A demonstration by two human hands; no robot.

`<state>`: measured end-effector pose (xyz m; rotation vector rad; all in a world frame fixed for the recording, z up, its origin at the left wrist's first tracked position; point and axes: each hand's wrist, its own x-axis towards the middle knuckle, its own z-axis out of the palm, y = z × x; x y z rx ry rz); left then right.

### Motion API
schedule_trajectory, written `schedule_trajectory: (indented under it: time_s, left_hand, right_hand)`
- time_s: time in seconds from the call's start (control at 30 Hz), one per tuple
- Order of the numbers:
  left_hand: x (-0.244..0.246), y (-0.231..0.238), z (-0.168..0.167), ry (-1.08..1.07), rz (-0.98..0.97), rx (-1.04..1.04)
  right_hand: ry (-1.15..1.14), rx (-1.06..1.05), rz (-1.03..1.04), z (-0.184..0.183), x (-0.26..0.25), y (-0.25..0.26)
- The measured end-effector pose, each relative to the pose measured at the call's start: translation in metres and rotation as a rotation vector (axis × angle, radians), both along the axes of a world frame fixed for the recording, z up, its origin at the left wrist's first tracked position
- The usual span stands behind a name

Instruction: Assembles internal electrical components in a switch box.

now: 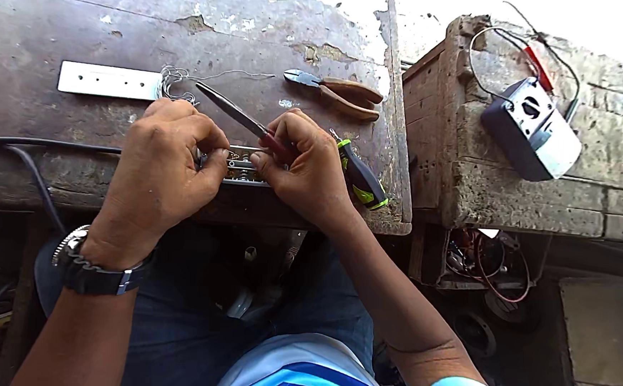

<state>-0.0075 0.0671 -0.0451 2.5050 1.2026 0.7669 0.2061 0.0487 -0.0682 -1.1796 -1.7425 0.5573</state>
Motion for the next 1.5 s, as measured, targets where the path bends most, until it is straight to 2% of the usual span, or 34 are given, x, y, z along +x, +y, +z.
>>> schedule_trajectory:
  time_s: [0.27,0.4,0.57,0.73,1.0,1.27,1.5]
  left_hand:
    - [0.008,0.007,0.010,0.109,0.079,0.000]
    - [0.013,0.006,0.013,0.165,0.126,-0.011]
    - [0.013,0.008,0.015,0.204,0.118,-0.002]
    - [0.011,0.011,0.016,0.185,0.092,-0.015]
    - [0.000,0.013,0.013,0.037,0.041,-0.099]
    - [-0.017,0.016,-0.003,-0.079,-0.121,-0.023]
    - [-0.017,-0.001,-0.007,-0.005,-0.176,0.106]
  right_hand:
    - [0.056,0.079,0.028,0.001,-0.001,-0.002]
    - [0.021,0.066,0.014,0.001,-0.002,-0.003]
    - [0.077,0.007,0.094,0.002,0.001,-0.002]
    - [0.177,-0.057,0.224,0.001,0.009,0.005]
    - [0.140,-0.261,0.426,0.011,0.019,0.014]
    - [0.135,-0.230,0.309,0.007,0.010,0.010]
    - [0.248,-0.183,0.235,0.004,0.010,0.006]
